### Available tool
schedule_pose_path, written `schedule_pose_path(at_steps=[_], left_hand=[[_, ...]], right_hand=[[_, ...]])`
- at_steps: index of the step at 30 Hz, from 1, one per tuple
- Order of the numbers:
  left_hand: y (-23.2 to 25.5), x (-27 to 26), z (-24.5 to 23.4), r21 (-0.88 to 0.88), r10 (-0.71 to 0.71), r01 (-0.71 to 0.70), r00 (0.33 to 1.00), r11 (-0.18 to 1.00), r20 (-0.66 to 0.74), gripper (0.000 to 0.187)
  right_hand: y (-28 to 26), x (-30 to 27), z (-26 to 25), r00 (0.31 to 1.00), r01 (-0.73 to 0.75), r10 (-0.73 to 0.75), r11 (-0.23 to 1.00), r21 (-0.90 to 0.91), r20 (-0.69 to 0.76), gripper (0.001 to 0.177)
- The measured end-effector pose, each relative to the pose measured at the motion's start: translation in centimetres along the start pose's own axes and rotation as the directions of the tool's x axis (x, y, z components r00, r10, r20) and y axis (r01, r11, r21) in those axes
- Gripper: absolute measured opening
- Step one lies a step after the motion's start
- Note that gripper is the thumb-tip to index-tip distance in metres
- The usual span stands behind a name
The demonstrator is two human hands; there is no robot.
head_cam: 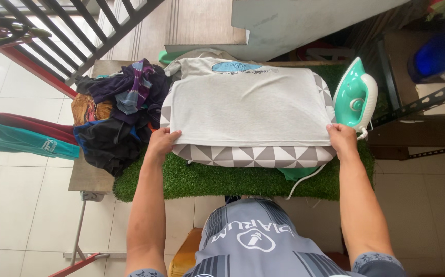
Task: The person irons a white t-shirt on an ironing board, smoothing the front and back surfaces with a steam iron. The person adjusts the shirt's position and flips it over to iron the other side.
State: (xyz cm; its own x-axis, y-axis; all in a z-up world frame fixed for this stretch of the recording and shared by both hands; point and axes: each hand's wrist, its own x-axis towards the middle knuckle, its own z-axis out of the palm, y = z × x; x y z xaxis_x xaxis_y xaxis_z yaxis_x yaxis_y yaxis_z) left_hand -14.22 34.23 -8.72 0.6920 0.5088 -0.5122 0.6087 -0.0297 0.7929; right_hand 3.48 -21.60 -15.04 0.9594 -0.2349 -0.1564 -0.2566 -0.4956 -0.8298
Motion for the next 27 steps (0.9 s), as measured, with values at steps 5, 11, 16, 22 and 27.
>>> schedule_pose_path(at_steps=[5,11,16,22,27], left_hand=[[0.3,-3.2,-1.7,0.043,0.061,-0.066,0.992,0.997,0.111,0.039],[-2.8,-9.1,-5.5,-0.073,0.209,-0.196,0.923,0.978,0.323,0.037],[-8.1,-11.7,-6.3,-0.131,0.137,-0.092,0.905,0.987,0.402,0.035],[-13.5,-13.6,-6.8,-0.041,-0.009,0.031,0.888,0.999,0.459,0.035],[-16.7,-13.5,-6.6,-0.008,-0.079,0.091,0.905,0.996,0.417,0.04]], right_hand=[[0.6,-2.7,-1.5,1.0,0.02,-0.02,1.0,0.016,-0.006,0.027],[3.7,-8.7,-6.8,0.977,-0.106,0.034,0.933,0.343,0.209,0.022],[7.8,-13.9,-9.8,0.922,-0.264,0.056,0.814,0.517,0.384,0.018],[11.7,-18.3,-11.4,0.887,-0.343,0.12,0.817,0.464,0.446,0.021],[13.6,-20.6,-9.9,0.837,-0.385,0.278,0.911,0.146,0.472,0.026]])
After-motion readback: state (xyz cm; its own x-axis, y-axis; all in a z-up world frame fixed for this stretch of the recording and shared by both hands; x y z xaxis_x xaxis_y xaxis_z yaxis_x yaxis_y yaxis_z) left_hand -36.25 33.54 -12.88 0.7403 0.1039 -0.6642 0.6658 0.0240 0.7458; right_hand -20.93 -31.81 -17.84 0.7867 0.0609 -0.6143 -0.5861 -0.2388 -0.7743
